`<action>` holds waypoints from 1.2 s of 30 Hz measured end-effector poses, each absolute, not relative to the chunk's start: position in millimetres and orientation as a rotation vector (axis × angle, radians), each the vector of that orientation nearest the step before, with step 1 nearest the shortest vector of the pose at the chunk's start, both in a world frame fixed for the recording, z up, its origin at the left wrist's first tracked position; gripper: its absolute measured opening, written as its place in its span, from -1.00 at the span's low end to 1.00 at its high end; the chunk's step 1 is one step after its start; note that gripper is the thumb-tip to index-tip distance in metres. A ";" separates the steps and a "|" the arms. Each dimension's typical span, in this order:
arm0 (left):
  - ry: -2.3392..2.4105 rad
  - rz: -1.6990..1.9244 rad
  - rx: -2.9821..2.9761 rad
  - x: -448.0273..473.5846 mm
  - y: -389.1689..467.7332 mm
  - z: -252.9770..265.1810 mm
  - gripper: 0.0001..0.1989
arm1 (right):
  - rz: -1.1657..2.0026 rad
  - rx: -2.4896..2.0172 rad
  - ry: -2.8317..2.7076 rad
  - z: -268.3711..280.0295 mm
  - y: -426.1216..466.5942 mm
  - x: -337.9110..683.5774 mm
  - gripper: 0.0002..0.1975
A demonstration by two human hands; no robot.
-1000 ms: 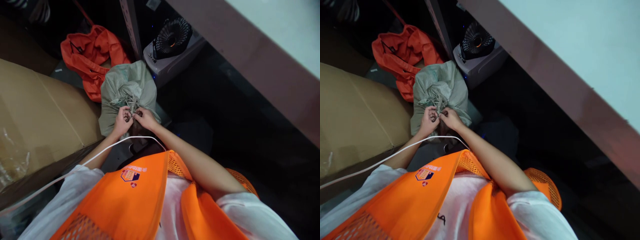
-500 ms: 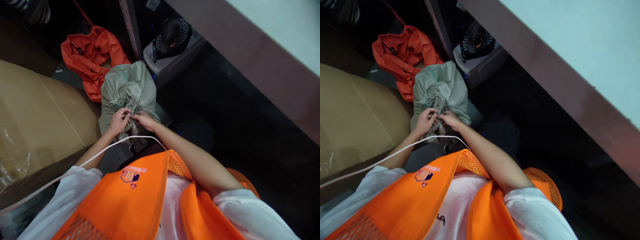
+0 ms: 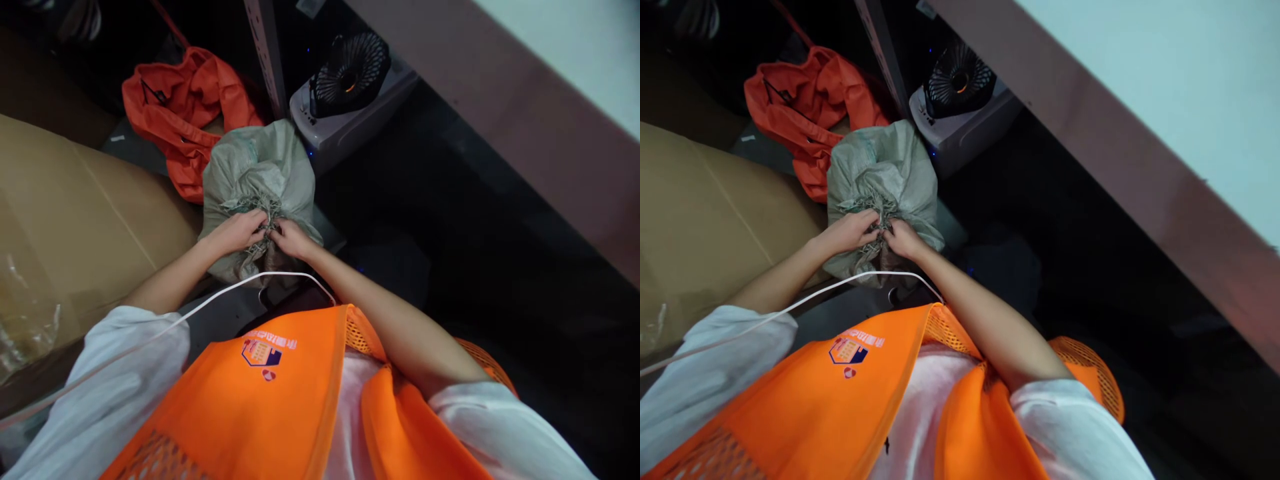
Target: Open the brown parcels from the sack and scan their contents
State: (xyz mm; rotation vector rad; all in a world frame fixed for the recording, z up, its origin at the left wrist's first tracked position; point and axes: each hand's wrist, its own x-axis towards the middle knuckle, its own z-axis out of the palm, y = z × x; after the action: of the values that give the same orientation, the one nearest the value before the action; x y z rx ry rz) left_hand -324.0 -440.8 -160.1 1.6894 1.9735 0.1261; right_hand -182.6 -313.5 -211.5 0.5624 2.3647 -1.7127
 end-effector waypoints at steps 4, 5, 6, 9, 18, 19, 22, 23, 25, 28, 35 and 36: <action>2.055 0.346 1.539 -327.2 -446.8 -179.9 -0.96 | -1.973 0.813 1.961 -213.5 -313.1 -180.5 -0.86; 2.077 0.399 1.493 -327.4 -448.9 -183.4 -0.97 | -2.036 0.898 1.834 -214.1 -313.3 -180.5 -0.85; 2.091 0.445 1.452 -327.2 -450.9 -185.9 -0.96 | -2.075 0.970 1.740 -214.5 -313.6 -180.8 -0.86; 2.116 0.535 1.385 -324.5 -456.0 -188.8 -0.90 | -2.079 1.007 1.636 -213.5 -314.9 -184.1 -0.81; 2.230 0.507 1.489 -317.4 -464.2 -189.4 -0.80 | -2.166 0.957 1.422 -207.8 -322.3 -199.2 -0.67; 2.231 0.462 1.520 -317.5 -463.5 -187.9 -0.77 | -2.172 0.972 1.426 -208.8 -323.0 -199.7 -0.68; 2.198 0.330 1.586 -318.1 -458.7 -182.3 -0.71 | -2.161 1.027 1.494 -212.9 -324.6 -200.0 -0.70; 2.185 0.295 1.599 -318.1 -456.5 -180.6 -0.70 | -2.148 1.050 1.534 -214.3 -324.8 -200.0 -0.70; 2.174 0.230 1.613 -317.5 -452.1 -177.8 -0.68 | -2.118 1.092 1.630 -217.0 -324.5 -199.9 -0.71; 2.168 0.127 1.627 -314.9 -446.9 -175.6 -0.66 | -2.064 1.124 1.769 -219.5 -322.6 -200.2 -0.72; 2.147 -0.118 1.620 -310.8 -439.7 -181.6 -0.68 | -1.929 1.099 1.937 -219.1 -321.8 -199.4 -0.67; 2.138 -0.119 1.620 -312.0 -438.7 -183.6 -0.68 | -1.920 1.089 1.952 -219.0 -322.4 -198.7 -0.66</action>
State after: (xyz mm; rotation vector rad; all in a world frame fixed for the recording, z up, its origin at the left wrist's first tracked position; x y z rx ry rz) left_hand -312.0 -438.7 -183.6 1.6196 2.1383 -0.1192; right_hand -198.7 -322.4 -219.0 1.0888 1.9521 -1.9198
